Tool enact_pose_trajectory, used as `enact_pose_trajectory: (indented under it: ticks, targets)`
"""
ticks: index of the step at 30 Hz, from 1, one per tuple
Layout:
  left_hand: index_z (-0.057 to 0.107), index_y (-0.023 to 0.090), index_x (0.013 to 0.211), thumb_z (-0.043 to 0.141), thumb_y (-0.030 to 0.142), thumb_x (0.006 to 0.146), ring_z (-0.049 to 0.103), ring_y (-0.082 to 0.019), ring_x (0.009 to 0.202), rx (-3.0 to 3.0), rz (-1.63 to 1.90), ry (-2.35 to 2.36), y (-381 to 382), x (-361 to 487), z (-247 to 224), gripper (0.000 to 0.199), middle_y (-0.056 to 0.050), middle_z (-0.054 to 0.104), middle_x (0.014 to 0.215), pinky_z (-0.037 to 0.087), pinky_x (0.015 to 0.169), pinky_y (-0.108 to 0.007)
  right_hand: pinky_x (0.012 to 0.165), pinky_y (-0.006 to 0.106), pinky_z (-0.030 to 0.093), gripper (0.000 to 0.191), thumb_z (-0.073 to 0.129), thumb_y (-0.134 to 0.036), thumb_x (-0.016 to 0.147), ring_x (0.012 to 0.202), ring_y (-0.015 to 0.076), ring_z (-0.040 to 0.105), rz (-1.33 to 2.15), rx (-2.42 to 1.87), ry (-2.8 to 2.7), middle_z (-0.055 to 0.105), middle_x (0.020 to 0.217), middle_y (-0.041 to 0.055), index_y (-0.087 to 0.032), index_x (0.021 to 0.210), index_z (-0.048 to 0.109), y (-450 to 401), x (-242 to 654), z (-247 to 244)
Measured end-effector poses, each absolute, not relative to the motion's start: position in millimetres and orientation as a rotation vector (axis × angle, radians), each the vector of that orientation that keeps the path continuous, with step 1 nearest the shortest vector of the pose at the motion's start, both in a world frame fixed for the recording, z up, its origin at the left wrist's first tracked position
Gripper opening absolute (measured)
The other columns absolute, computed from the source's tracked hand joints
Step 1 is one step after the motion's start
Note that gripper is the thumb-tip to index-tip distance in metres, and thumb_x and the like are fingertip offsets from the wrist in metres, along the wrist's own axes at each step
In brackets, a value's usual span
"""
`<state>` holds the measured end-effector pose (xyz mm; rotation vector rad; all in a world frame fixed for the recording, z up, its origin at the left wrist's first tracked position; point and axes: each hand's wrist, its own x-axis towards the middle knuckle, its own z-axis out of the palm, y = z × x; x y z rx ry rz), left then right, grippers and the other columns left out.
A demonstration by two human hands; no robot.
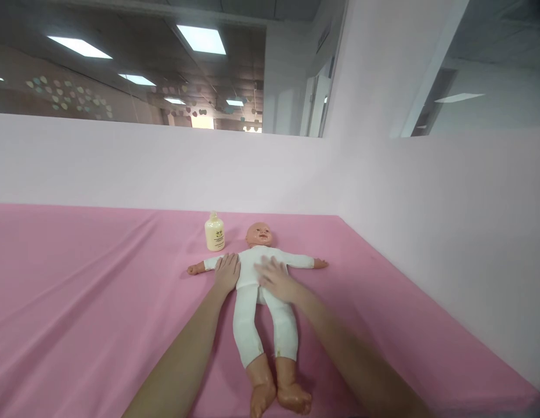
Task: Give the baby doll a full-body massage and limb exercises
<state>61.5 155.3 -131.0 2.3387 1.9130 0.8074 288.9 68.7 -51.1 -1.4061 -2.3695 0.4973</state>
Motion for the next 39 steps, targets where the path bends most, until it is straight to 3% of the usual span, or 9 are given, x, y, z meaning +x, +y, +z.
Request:
enact_pose_trajectory:
  ticks: [3, 9, 14, 18, 21, 27, 31, 36, 39]
  targets:
    - [0.054, 0.016, 0.145, 0.027, 0.031, 0.101, 0.037, -0.029, 0.149, 2.370, 0.800, 1.931, 153.9, 62.5, -130.3, 0.053, -0.013, 0.052, 0.153, 0.019, 0.125, -0.051, 0.126, 0.060, 0.002, 0.045, 0.045, -0.052, 0.102, 0.157, 0.0284, 0.020, 0.514, -0.895, -2.688, 0.040, 0.162, -0.0040, -0.045, 0.145, 0.051, 14.9, 264.2, -39.8]
    - [0.053, 0.015, 0.144, 0.028, 0.031, 0.101, 0.033, -0.030, 0.151, 2.281, 0.793, 1.882, 152.2, 61.8, -120.9, 0.051, -0.015, 0.050, 0.154, 0.016, 0.125, -0.054, 0.128, 0.050, 0.000, 0.033, 0.054, -0.046, 0.100, 0.153, 0.0210, 0.031, 0.502, -0.387, -2.901, 0.060, 0.147, 0.0021, -0.033, 0.125, 0.071, -34.9, 255.8, -37.8]
    - [0.049, 0.015, 0.145, 0.026, 0.036, 0.103, 0.034, -0.035, 0.150, 2.280, 0.739, 1.763, 147.6, 74.9, -113.8, 0.052, -0.019, 0.046, 0.156, 0.022, 0.119, -0.065, 0.128, 0.054, 0.002, 0.041, 0.045, -0.041, 0.103, 0.152, 0.0217, 0.034, 0.500, -0.885, -2.588, 0.052, 0.154, 0.0010, -0.036, 0.142, 0.058, 15.2, 267.4, -42.7]
    - [0.042, 0.016, 0.151, 0.032, 0.037, 0.102, 0.028, -0.033, 0.154, 2.403, 0.683, 1.542, 126.1, 99.9, -100.1, 0.054, -0.019, 0.037, 0.161, 0.026, 0.119, -0.064, 0.126, 0.056, 0.015, 0.054, 0.028, -0.034, 0.105, 0.155, 0.0250, 0.025, 0.465, -1.447, -2.078, 0.036, 0.164, 0.0073, -0.023, 0.158, 0.036, 72.6, 280.4, -65.9]
    - [0.029, 0.016, 0.159, 0.030, 0.051, 0.100, 0.010, -0.040, 0.157, 2.438, 0.514, 1.397, 94.9, 123.4, -82.8, 0.069, -0.017, 0.017, 0.169, 0.016, 0.117, -0.074, 0.125, 0.060, 0.015, 0.054, 0.028, -0.037, 0.104, 0.157, 0.0277, 0.019, 0.436, -1.558, -1.976, 0.029, 0.167, 0.0024, -0.028, 0.155, 0.040, 100.0, 290.2, -87.4]
    - [0.025, 0.003, 0.160, 0.039, 0.062, 0.093, 0.003, -0.045, 0.155, 2.521, 0.350, 1.242, 10.1, 167.5, -75.0, 0.090, -0.028, 0.017, 0.164, -0.005, 0.120, -0.073, 0.128, 0.047, 0.017, 0.060, 0.024, -0.043, 0.103, 0.158, 0.0209, 0.017, 0.458, -1.524, -1.868, 0.026, 0.168, 0.0078, -0.020, 0.158, 0.036, 124.4, 312.1, -118.0]
    - [0.023, 0.015, 0.163, 0.031, 0.063, 0.097, 0.004, -0.040, 0.156, 2.516, 0.319, 0.885, -24.8, 172.3, -75.5, 0.082, -0.018, 0.014, 0.168, 0.020, 0.120, -0.071, 0.127, 0.047, 0.019, 0.065, 0.024, -0.050, 0.103, 0.158, 0.0222, 0.018, 0.505, -1.571, -1.820, 0.023, 0.169, 0.0107, -0.019, 0.160, 0.031, 128.7, 322.1, -127.0]
    - [0.064, 0.025, 0.136, 0.021, 0.048, 0.105, 0.043, -0.026, 0.146, 2.525, 0.484, 0.761, -6.3, 153.6, -54.2, 0.058, -0.008, 0.056, 0.149, 0.032, 0.124, -0.047, 0.127, 0.045, 0.020, 0.064, 0.025, -0.049, 0.104, 0.157, 0.0210, 0.019, 0.492, -1.570, -1.842, 0.024, 0.169, 0.0103, -0.019, 0.160, 0.029, 128.1, 324.9, -127.3]
    - [0.059, 0.024, 0.142, 0.024, 0.047, 0.105, 0.033, -0.031, 0.152, 2.444, 0.613, 1.205, 21.9, 139.0, -55.1, 0.056, -0.007, 0.050, 0.155, 0.026, 0.124, -0.056, 0.127, 0.044, 0.021, 0.063, 0.027, -0.047, 0.104, 0.157, 0.0199, 0.019, 0.492, -1.553, -1.879, 0.024, 0.169, 0.0101, -0.018, 0.160, 0.030, 127.2, 326.5, -126.0]
